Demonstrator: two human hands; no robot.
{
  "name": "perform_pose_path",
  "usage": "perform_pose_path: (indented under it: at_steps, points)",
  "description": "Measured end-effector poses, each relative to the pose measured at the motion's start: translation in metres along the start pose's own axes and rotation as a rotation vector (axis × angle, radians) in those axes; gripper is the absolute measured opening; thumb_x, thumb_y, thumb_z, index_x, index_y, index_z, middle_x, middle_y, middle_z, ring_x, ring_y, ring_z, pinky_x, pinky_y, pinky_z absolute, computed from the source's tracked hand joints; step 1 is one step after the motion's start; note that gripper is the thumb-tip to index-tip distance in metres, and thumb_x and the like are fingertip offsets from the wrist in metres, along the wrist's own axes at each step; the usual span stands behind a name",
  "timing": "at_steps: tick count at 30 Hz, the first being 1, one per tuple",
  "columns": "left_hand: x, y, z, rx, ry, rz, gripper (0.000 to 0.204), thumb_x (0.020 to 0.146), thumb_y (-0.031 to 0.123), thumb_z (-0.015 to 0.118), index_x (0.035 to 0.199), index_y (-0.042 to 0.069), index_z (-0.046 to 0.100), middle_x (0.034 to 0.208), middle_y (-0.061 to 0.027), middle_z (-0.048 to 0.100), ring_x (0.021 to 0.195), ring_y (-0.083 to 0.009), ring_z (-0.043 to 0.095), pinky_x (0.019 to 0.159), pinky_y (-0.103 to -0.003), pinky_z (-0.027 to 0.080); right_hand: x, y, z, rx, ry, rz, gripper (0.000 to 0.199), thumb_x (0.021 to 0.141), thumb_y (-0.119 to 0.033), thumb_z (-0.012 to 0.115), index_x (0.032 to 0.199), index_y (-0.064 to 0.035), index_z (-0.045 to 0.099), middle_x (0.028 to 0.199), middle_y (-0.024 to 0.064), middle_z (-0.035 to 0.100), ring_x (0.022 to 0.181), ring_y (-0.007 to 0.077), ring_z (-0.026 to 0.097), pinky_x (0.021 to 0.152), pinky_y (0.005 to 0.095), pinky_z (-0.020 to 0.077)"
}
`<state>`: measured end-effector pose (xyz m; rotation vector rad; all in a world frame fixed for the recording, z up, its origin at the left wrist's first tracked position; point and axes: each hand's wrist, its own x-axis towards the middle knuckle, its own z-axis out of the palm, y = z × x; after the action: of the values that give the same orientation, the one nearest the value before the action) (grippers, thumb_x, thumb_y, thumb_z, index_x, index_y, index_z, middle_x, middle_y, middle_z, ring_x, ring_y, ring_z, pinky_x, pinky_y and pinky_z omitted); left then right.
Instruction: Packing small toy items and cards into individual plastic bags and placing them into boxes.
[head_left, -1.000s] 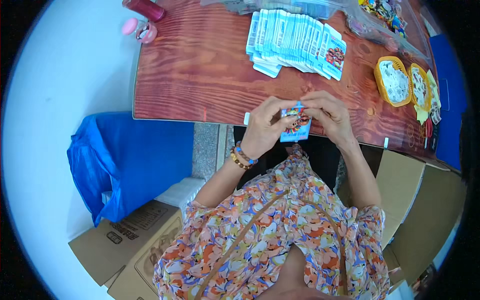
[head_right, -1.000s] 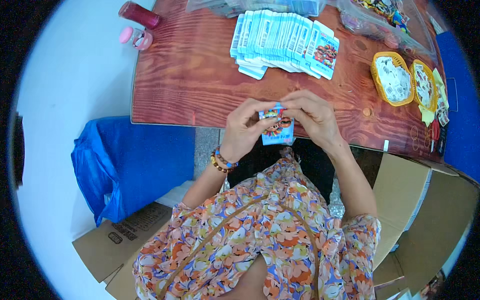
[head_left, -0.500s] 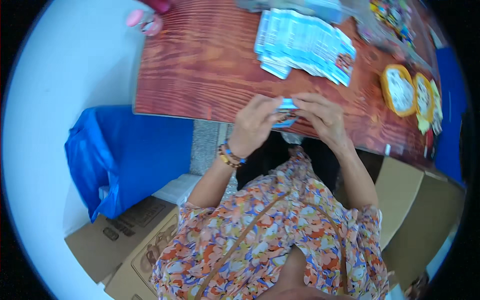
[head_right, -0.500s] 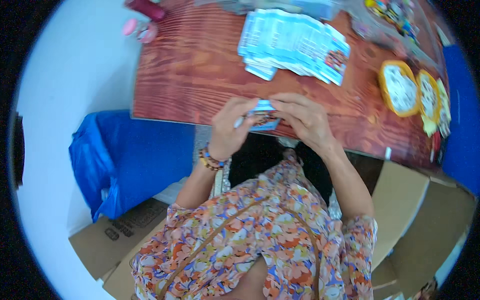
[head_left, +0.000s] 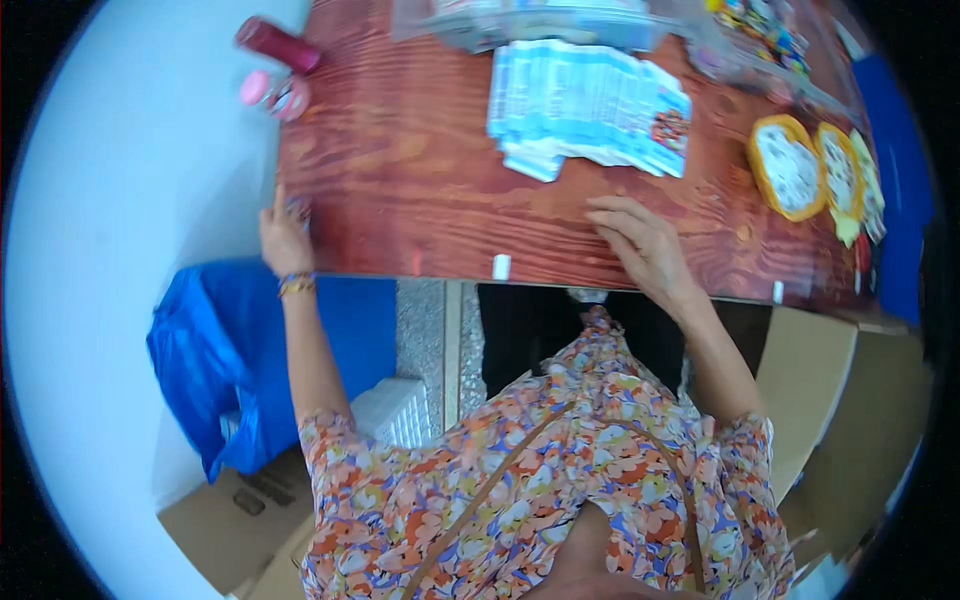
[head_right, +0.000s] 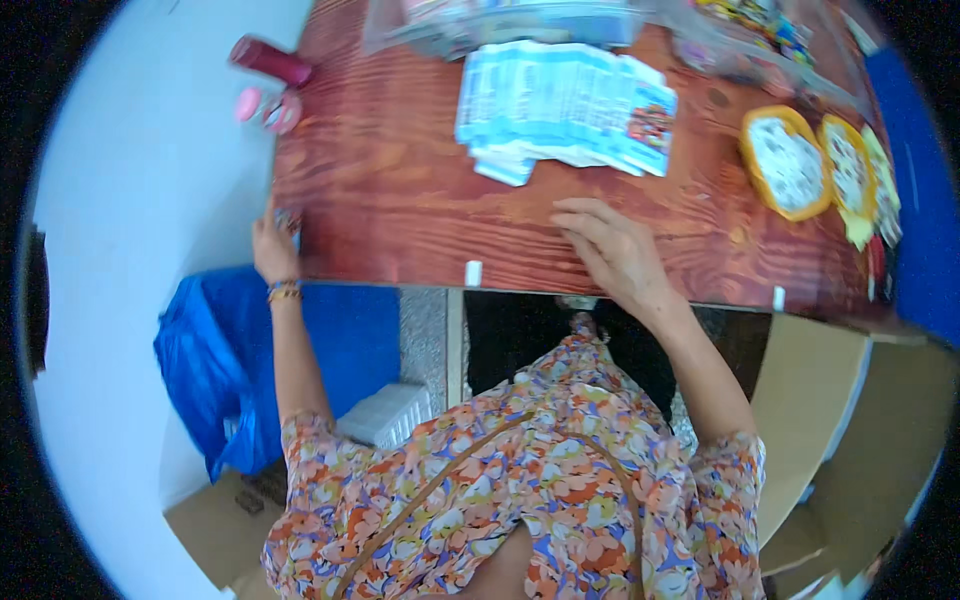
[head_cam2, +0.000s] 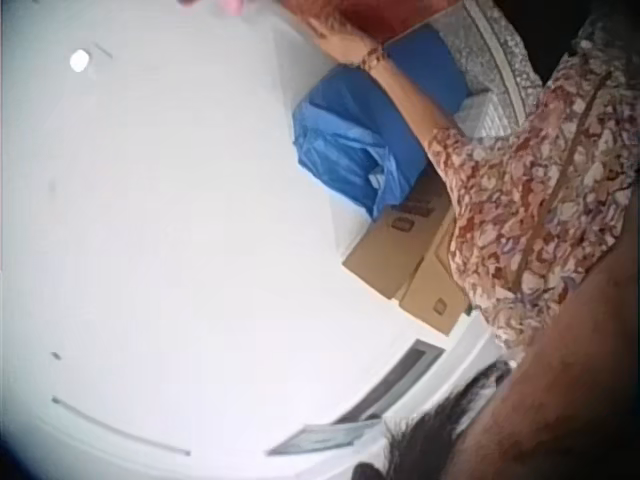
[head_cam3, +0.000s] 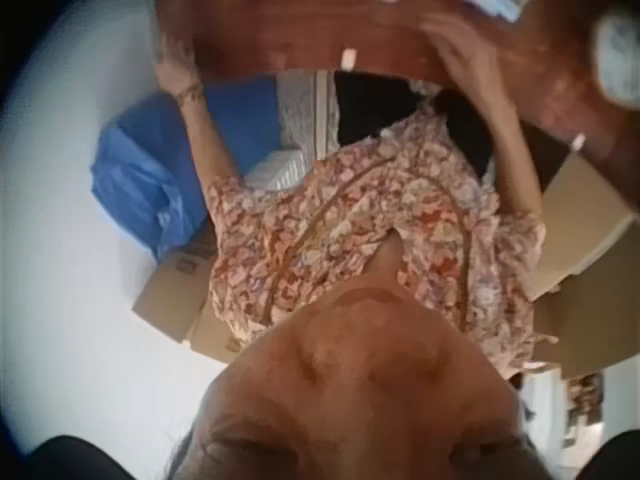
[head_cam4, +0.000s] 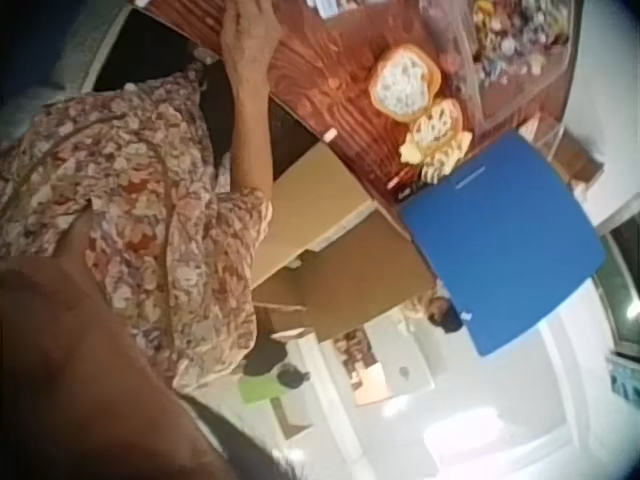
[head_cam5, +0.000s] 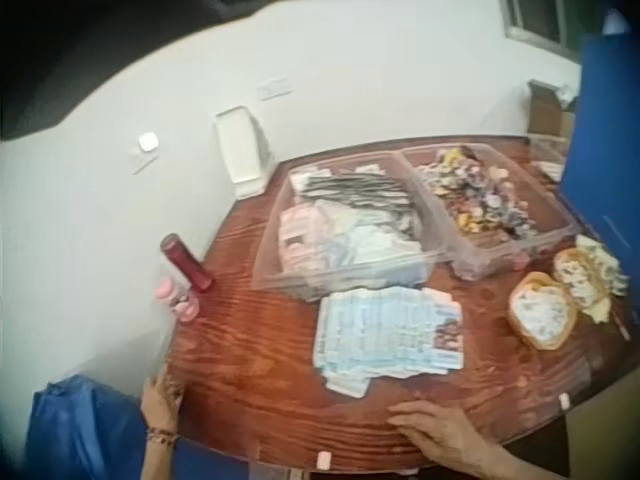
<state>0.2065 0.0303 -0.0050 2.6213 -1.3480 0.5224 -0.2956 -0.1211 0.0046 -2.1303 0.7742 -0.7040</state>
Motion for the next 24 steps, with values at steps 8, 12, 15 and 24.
perform_pose_path:
  at_steps: [8,12,15,24]
  points:
    - [0.001,0.021,-0.019,0.080,0.021,-0.056,0.079,0.088,0.039,0.072,0.151,0.009,0.036,0.118,-0.0226,0.058,0.103,-0.0437,0.059,0.083,-0.048,0.050,0.028,0.061,-0.050,-0.603,0.388,0.083,0.062,0.085,-0.022,0.074,0.141,-0.0074,0.051,0.149,0.0139,0.046,0.143,0.0287,0.037,0.115,0.0486,0.0301]
    - [-0.016,0.046,-0.031,0.030,0.309,0.043,0.070,0.090,0.033,0.072,0.145,0.002,0.042,0.123,-0.0215,0.059,0.109,-0.0407,0.057,0.095,-0.050,0.045,0.013,0.071,-0.068,-0.567,-0.027,0.224,0.063,0.087,-0.024,0.071,0.142,-0.0052,0.049,0.154,0.0109,0.040,0.145,0.0291,0.033,0.118,0.0509,0.0260]
    - [-0.044,0.124,-0.043,-0.442,0.194,0.187,0.055,0.091,0.027,0.072,0.136,0.002,0.054,0.127,-0.0180,0.059,0.118,-0.0354,0.054,0.104,-0.048,0.040,-0.015,0.067,-0.066,-0.459,0.042,0.062,0.042,0.091,-0.017,0.067,0.129,-0.0017,0.061,0.142,0.0131,0.055,0.133,0.0333,0.049,0.113,0.0509,0.0347]
    - [-0.115,0.347,-0.051,-1.729,-0.996,-0.103,0.035,0.097,0.003,0.058,0.131,-0.002,0.053,0.117,-0.0092,0.066,0.101,-0.0113,0.064,0.083,-0.027,0.052,-0.070,-0.003,-0.021,-0.424,0.110,-0.149,0.040,0.077,-0.007,0.075,0.116,-0.0091,0.066,0.128,0.0125,0.062,0.118,0.0264,0.061,0.109,0.0474,0.0371]
